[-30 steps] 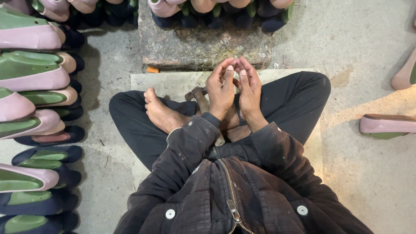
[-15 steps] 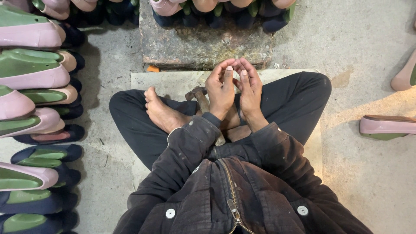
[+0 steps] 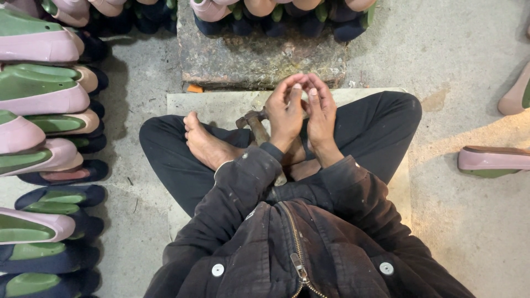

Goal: The person sits on the floor and uses a hammer to tap the soles of several slip-on shoes, alternating between dark blue and pink pairs. They pick up each shoe, tap the sole repeatedly, and place it back in a pile.

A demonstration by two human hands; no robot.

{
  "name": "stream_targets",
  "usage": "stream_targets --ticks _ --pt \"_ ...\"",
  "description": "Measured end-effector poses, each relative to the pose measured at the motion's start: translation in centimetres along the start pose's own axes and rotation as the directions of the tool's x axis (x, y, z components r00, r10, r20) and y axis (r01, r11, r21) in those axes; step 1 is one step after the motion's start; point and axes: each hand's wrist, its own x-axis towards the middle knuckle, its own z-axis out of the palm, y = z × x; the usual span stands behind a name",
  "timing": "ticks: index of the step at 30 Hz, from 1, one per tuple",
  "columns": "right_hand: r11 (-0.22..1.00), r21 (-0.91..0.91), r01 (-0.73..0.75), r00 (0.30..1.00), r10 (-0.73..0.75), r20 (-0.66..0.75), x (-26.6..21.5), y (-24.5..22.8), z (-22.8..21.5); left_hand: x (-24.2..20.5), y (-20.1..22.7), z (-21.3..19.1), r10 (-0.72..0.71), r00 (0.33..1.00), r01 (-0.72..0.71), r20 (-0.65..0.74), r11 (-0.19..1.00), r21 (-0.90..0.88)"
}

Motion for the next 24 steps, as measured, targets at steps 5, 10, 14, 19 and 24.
stream_targets --ticks 5,10,14,19,24 --pt "0.97 -0.145 0.197 0.972 -0.212 -0.096 2.0 -1.1 -4.6 0.0 -0.2 5.4 0.016 0.989 -0.01 0.144 0.999 -0.039" --pt "0.939 -0.316 0.136 0.903 -0.249 -0.35 3.2 -5.7 -12.4 -1.8 -1.5 15.1 0.015 0.895 -0.032 0.445 0.999 0.03" --pt "0.924 -0.348 0.159 0.825 -0.318 -0.467 2.5 -7.9 -19.4 -5.6 -2.3 22.0 0.008 0.763 -0.052 0.646 0.997 0.049" --pt "0.955 -0.194 0.226 0.676 -0.297 -0.674 0.7 -8.9 -27.2 -11.3 -4.7 30.1 -0.05 0.614 -0.021 0.788 0.997 0.08" --pt "0.961 -0.246 0.127 0.476 -0.277 -0.835 -1.6 -9.2 -35.1 -16.8 -7.0 37.3 -0.128 0.424 0.002 0.897 0.99 0.14"
